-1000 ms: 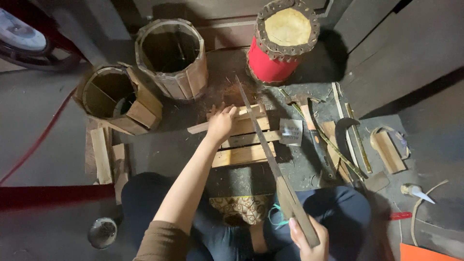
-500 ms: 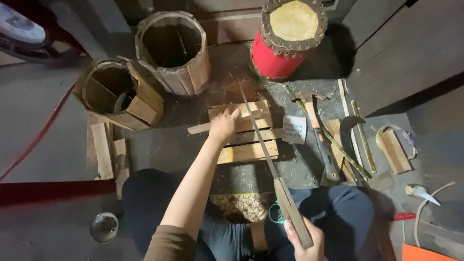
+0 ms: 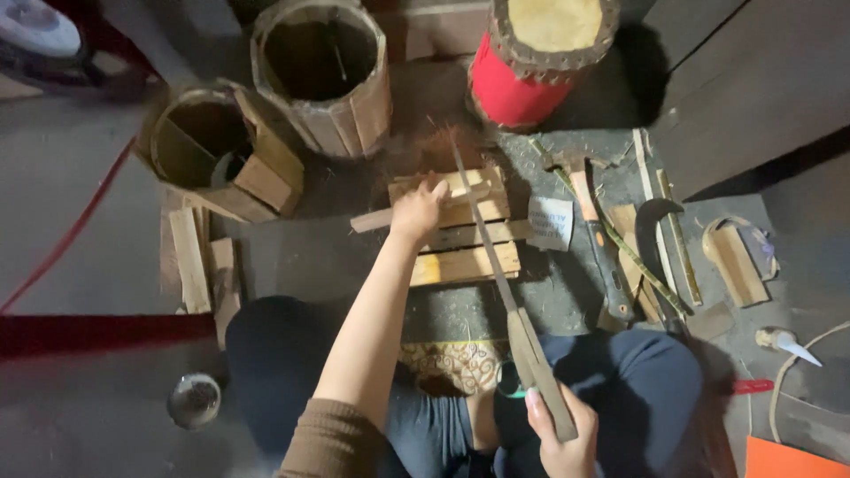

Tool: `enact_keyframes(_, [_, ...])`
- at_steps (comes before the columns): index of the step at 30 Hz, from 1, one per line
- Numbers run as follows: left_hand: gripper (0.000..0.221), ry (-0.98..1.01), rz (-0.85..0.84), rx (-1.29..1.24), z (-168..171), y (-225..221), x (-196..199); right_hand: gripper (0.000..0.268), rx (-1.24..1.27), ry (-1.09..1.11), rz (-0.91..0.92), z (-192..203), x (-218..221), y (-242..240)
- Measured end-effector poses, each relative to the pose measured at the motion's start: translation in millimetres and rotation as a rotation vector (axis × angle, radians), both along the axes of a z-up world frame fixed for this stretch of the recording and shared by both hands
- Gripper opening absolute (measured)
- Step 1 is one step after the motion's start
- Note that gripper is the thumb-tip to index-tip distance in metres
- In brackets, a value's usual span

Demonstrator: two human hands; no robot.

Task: Assembling wooden strips into a frame and sawing them to the correct length for instrument repair.

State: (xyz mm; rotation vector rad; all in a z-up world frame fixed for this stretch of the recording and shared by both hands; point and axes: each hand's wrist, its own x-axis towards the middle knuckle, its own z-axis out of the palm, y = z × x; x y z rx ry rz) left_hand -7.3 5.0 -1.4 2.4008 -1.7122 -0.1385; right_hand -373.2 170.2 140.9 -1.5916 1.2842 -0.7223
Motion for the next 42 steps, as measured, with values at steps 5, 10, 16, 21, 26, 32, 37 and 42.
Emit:
enact_keyframes(5, [0.032, -0.029, -0.001, -0.085, -18.7, -5.7, 5.6, 0.013, 0.006, -0.058, -0.010, 3.1, 2.3, 5.1])
enact_keyframes(10, [0.025, -0.005, -0.019, 0.014, -5.8, 0.9, 0.8, 0.018, 0.016, -0.074, -0.029, -0.8, 1.1, 3.7])
enact_keyframes(16, [0.023, 0.019, 0.021, -0.003, -14.3, -3.1, 1.7, 0.014, 0.062, -0.150, -0.003, 0.1, 13.6, -5.2])
enact_keyframes(21, [0.025, -0.011, 0.020, 0.015, -4.8, -3.1, 1.3, 0.015, 0.022, -0.076, -0.010, 0.0, 10.1, -2.8])
enact_keyframes(26, [0.026, 0.002, 0.000, 0.086, 6.4, 1.2, -2.5, 0.017, 0.065, -0.088, 0.013, -1.2, 16.1, -7.5])
enact_keyframes(32, [0.026, -0.042, 0.024, 0.015, -10.7, -2.2, -0.4, 0.015, 0.037, -0.121, -0.018, -12.4, 9.8, 0.2])
enact_keyframes(37, [0.030, -0.065, 0.007, 0.024, -7.8, -1.3, -0.3, 0.017, 0.066, -0.183, -0.036, -19.7, 20.1, -3.6])
enact_keyframes(42, [0.028, -0.046, 0.002, -0.059, -14.5, -0.6, 0.6, 0.013, 0.087, -0.232, -0.090, -39.6, 18.8, 13.8])
